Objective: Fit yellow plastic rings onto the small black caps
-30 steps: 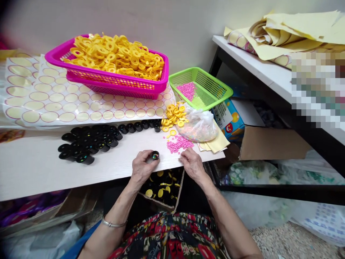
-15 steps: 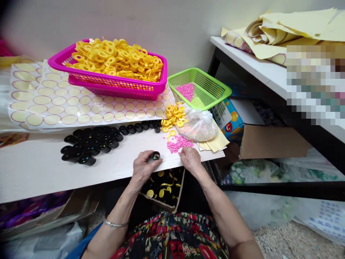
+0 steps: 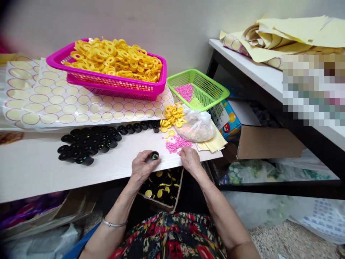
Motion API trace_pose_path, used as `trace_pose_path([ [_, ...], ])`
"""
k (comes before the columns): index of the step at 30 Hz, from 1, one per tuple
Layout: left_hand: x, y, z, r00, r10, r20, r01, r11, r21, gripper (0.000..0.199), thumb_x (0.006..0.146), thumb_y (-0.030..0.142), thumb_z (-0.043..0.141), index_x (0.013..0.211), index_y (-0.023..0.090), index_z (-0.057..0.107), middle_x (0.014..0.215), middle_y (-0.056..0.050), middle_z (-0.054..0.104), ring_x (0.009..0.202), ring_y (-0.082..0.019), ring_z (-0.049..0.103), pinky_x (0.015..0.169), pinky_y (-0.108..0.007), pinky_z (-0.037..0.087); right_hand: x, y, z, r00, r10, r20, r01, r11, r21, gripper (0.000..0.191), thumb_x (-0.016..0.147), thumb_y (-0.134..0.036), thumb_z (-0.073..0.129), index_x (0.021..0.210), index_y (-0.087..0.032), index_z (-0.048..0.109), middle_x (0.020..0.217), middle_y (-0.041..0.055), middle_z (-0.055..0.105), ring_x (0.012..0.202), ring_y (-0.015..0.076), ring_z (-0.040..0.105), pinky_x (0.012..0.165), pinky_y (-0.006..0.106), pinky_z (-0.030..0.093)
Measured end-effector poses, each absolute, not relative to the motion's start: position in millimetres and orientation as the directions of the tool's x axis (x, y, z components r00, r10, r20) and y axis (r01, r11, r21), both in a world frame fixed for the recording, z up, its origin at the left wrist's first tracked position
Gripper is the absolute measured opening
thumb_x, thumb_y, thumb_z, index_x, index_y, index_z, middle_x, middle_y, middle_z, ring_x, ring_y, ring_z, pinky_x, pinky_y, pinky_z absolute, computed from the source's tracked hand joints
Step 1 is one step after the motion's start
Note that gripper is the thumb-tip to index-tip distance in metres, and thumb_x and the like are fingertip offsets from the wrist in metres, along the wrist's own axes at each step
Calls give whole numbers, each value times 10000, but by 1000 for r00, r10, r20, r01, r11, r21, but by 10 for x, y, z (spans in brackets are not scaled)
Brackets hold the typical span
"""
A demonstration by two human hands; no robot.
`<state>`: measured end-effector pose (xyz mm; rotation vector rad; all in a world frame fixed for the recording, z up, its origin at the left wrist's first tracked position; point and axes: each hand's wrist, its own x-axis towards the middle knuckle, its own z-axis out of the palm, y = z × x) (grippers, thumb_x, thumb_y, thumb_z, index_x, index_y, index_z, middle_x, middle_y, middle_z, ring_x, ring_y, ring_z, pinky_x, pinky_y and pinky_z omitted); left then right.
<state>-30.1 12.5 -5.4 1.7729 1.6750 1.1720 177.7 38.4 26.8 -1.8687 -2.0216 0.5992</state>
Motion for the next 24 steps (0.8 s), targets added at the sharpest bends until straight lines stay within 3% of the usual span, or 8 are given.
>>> trace_pose_path([
  [2,-297,130,-80,-94,957,273,587,-168,792,280,643,331,693,883,201,630,817,-11,629,766,-162,538,701,-286,445,1791,326,231,-124,992,16,850,114,-515,142,804,-246,468,716,-182,559,716,21,580,690,142,523,608,232,329],
  [7,-279,131,-84,-97,954,285,597,-174,783,315,645,369,701,903,203,631,820,-16,633,769,-166,528,710,-291,435,1714,222,211,-126,987,104,903,157,-400,160,826,-184,421,740,-184,556,774,34,558,715,149,509,608,241,320],
  [10,-276,119,-32,-55,955,291,612,-198,766,266,669,370,683,874,207,636,812,-17,637,774,-168,520,710,-289,424,1580,229,269,-172,965,196,858,245,-452,155,837,-169,408,781,-177,552,774,37,545,714,147,506,619,241,334],
  [13,-275,107,17,-34,959,281,629,-198,751,208,684,352,666,836,213,636,801,-12,638,761,-166,513,711,-286,414,1376,281,370,-343,900,269,738,435,-515,130,840,-171,426,801,-178,550,763,26,532,712,137,502,627,230,348],
  [17,-275,96,35,-22,967,253,654,-177,735,145,695,251,625,836,218,629,797,0,636,759,-166,505,717,-285,405,1121,350,486,-512,823,248,693,566,-446,155,840,-154,433,749,-174,557,727,18,516,685,133,481,607,229,335],
  [24,-292,92,1,-9,969,248,657,-181,732,203,682,205,598,883,216,622,823,-4,636,788,-174,499,725,-283,405,1033,394,530,-589,792,160,749,610,-259,164,812,-110,439,707,-160,554,698,21,513,638,133,440,550,246,270],
])
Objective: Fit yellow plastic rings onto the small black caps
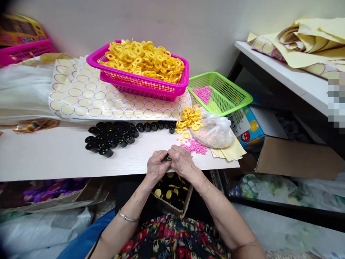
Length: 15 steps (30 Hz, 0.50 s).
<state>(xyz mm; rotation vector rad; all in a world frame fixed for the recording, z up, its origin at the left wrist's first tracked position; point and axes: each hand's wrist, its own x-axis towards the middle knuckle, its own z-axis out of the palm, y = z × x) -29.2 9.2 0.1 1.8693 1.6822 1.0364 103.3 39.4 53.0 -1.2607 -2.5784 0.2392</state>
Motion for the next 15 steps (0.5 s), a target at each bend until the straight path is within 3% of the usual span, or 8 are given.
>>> trace_pose_path([
  [11,-287,69,3,-25,964,265,618,-193,762,49,726,227,567,737,206,609,773,-2,628,739,-160,498,698,-283,395,916,395,581,-728,685,20,681,726,-97,140,762,-93,500,861,-132,591,808,79,545,773,188,480,689,302,332],
  [13,-290,72,1,-23,964,265,621,-194,759,44,720,223,573,743,212,609,783,1,629,752,-162,503,706,-283,396,921,412,600,-738,674,14,667,733,-131,129,761,-96,506,843,-134,597,789,70,545,749,178,484,676,294,342],
  [15,-291,76,12,-11,966,259,637,-193,747,96,702,211,590,795,221,615,806,2,631,778,-167,507,714,-282,398,969,435,607,-712,701,35,672,696,-252,132,775,-94,485,784,-145,606,734,42,537,684,148,479,622,261,344],
])
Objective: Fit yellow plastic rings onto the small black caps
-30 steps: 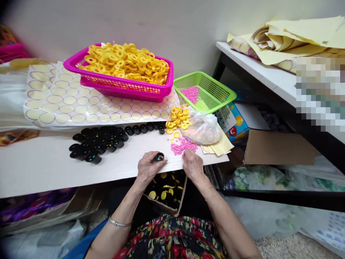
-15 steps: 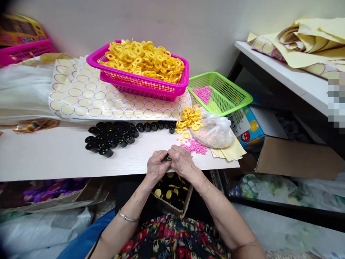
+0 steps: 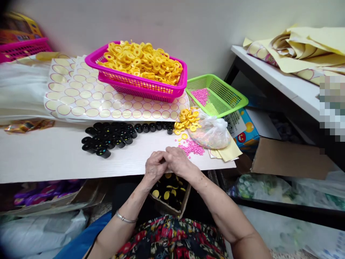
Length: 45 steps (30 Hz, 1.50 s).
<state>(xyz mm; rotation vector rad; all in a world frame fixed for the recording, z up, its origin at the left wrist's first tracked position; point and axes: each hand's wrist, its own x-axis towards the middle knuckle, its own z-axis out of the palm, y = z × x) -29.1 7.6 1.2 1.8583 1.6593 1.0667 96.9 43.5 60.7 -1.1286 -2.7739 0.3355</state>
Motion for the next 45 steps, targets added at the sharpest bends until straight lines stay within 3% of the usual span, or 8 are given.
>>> trace_pose_path([
  [7,-288,76,68,15,967,256,668,-200,717,143,725,319,611,820,213,615,797,-9,625,776,-168,506,712,-284,400,1277,564,375,-426,875,229,466,430,-774,90,759,-151,527,720,-167,606,661,-1,558,643,121,522,620,231,398],
  [12,-300,77,37,-16,964,267,662,-190,725,172,697,327,648,819,211,615,799,-10,625,762,-170,503,709,-297,406,1430,832,253,-204,925,322,795,348,-497,123,769,-152,487,746,-179,605,784,47,579,750,169,524,681,273,395],
  [19,-302,97,-55,-85,955,284,595,-180,784,419,601,299,727,992,199,613,888,-33,637,835,-191,538,755,-323,451,1317,1098,444,-429,895,120,898,437,-46,202,761,-76,450,897,-160,574,963,106,572,895,219,461,728,298,376],
  [31,-385,85,76,-160,953,257,312,-198,929,507,504,297,787,974,174,643,1061,-88,596,936,-209,537,770,-327,466,1276,1187,661,-425,904,41,902,427,-58,145,798,-143,464,866,-163,591,898,77,580,787,176,528,601,255,329],
  [35,-321,1,330,-407,913,14,-32,-30,999,350,627,391,703,869,141,663,790,-43,626,637,-108,521,563,-225,415,1225,767,732,-524,801,289,826,561,-57,201,865,-179,400,789,-156,585,805,67,584,708,150,509,563,253,295],
  [38,-239,-95,518,-276,939,-204,-310,113,944,322,656,413,674,775,114,664,613,-7,579,488,-56,427,449,-185,329,1151,336,697,-624,660,418,716,697,-33,277,881,-161,355,707,-153,570,664,53,549,621,144,473,562,268,299],
  [41,-204,-178,576,-114,962,-247,-397,184,899,280,629,364,706,706,98,664,539,12,531,458,-39,382,425,-171,288,1112,17,615,-621,631,465,653,745,-138,255,879,-146,343,763,-148,570,709,68,565,666,156,495,602,276,347],
  [45,-238,-226,517,-152,947,-284,-384,208,900,235,566,300,744,647,95,662,481,23,521,414,-26,362,395,-164,243,1141,-89,537,-545,733,408,488,673,-556,184,843,-173,442,1013,-156,512,853,62,565,735,144,521,647,258,413],
])
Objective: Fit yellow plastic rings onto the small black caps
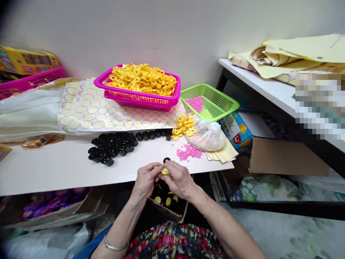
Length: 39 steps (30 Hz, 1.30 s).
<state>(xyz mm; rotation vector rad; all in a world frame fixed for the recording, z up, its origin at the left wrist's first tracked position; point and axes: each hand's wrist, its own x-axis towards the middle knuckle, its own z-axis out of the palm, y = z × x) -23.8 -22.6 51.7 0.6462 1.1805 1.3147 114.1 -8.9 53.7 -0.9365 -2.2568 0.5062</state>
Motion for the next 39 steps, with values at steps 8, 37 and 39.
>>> trace_pose_path([
  [8,-226,-75,602,-182,919,-350,-463,234,855,263,464,241,785,610,102,617,450,37,526,369,-34,407,376,-161,286,1136,103,664,-570,768,291,388,564,-729,97,811,-155,496,892,-168,546,825,23,481,749,126,483,669,238,402],
  [37,-78,105,194,-374,902,-215,-285,109,952,225,583,310,728,587,107,631,518,31,532,452,-52,408,431,-189,300,937,219,305,-152,964,-219,-75,-232,-970,296,734,-423,572,799,-139,623,524,-31,525,422,67,452,417,188,383],
  [39,-77,94,181,-374,905,-202,-256,108,961,212,603,305,715,618,107,641,565,20,551,478,-57,430,443,-187,325,892,193,261,-134,950,-283,-178,-304,-936,338,717,-456,584,814,-134,618,501,-31,537,398,64,476,397,175,404],
])
